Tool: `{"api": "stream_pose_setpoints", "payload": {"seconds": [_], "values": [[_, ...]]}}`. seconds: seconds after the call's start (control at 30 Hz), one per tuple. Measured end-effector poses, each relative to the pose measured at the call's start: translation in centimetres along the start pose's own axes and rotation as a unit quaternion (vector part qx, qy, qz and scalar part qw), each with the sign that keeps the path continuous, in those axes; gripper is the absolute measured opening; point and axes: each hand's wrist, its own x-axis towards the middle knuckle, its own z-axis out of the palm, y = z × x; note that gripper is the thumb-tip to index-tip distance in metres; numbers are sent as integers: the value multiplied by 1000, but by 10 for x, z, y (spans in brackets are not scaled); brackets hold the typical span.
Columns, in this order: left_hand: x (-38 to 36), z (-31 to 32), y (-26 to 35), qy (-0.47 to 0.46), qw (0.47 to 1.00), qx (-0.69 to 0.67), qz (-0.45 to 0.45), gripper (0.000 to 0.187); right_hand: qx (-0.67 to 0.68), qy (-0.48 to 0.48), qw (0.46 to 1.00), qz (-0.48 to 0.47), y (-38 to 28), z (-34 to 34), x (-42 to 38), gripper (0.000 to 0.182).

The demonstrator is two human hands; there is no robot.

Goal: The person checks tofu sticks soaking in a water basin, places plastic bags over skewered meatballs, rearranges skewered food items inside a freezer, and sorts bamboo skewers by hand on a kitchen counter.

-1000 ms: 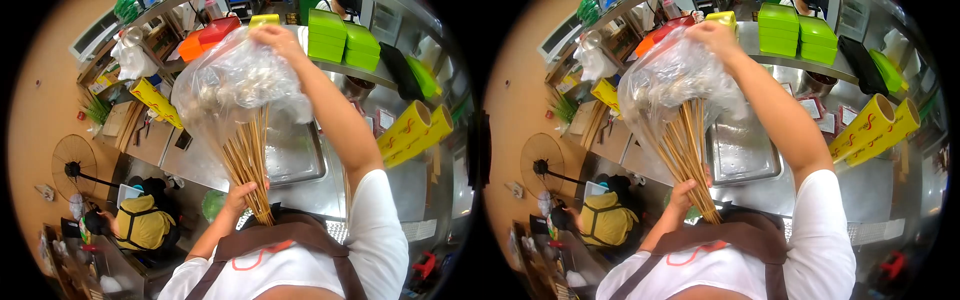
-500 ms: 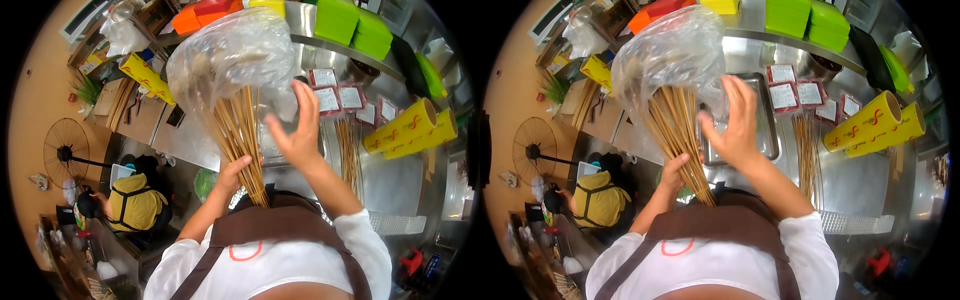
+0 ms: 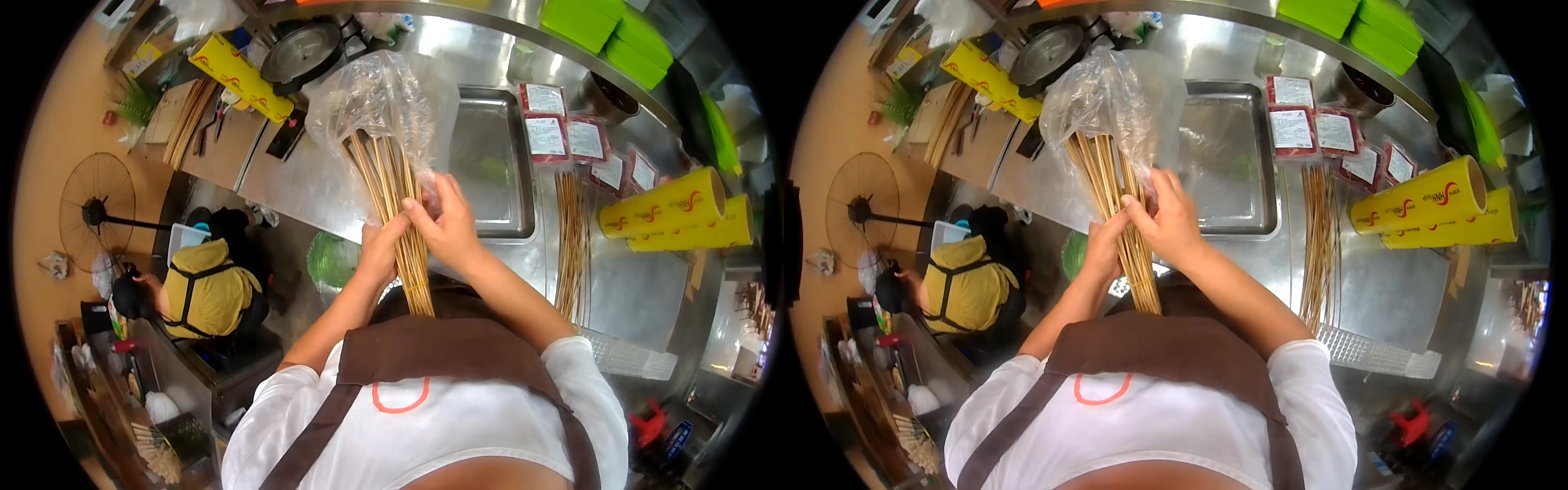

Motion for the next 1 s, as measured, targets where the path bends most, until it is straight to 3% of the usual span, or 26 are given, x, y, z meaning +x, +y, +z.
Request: {"api": "stream_pose_setpoints", "payload": {"seconds": [0.03,0.17,0.27,0.3,0.47,0.53,0.57,0.63,0.67,0.73,0.8,0.87,0.93,1.0], "values": [[-4,-8,-1,62,997,11,-54,25,-13,-14,1000,-13,2,5,-5,23],[-12,-42,-25,110,993,-10,-42,26,51,-126,991,13,2,25,-31,22],[-20,-60,-31,138,987,-50,-73,26,110,-124,986,28,6,39,-42,21],[-21,-64,-32,142,987,-40,-63,31,121,-158,977,71,3,39,-42,22],[-20,-85,-27,206,974,4,-95,45,129,-175,971,97,21,52,-53,21],[-17,-98,-35,319,914,243,60,43,144,-186,956,175,23,49,-55,21],[-17,-105,-37,324,914,239,57,43,143,-192,955,176,24,48,-55,21],[-19,-106,-23,395,766,453,229,40,194,-208,923,260,28,45,-53,17],[-20,-121,-22,364,776,431,280,28,217,-213,904,301,30,43,-51,16],[-34,-133,-6,269,842,371,286,19,222,-224,903,291,30,36,-43,15],[-49,-126,9,266,824,376,330,17,269,-221,878,330,32,25,-34,17],[-79,-112,23,121,866,418,247,16,343,-188,847,360,35,12,-29,18],[-89,-98,10,12,834,475,281,15,476,-224,771,359,25,3,-26,21],[-88,-88,10,-40,835,478,269,16,475,-276,752,364,22,11,-33,26]]}}
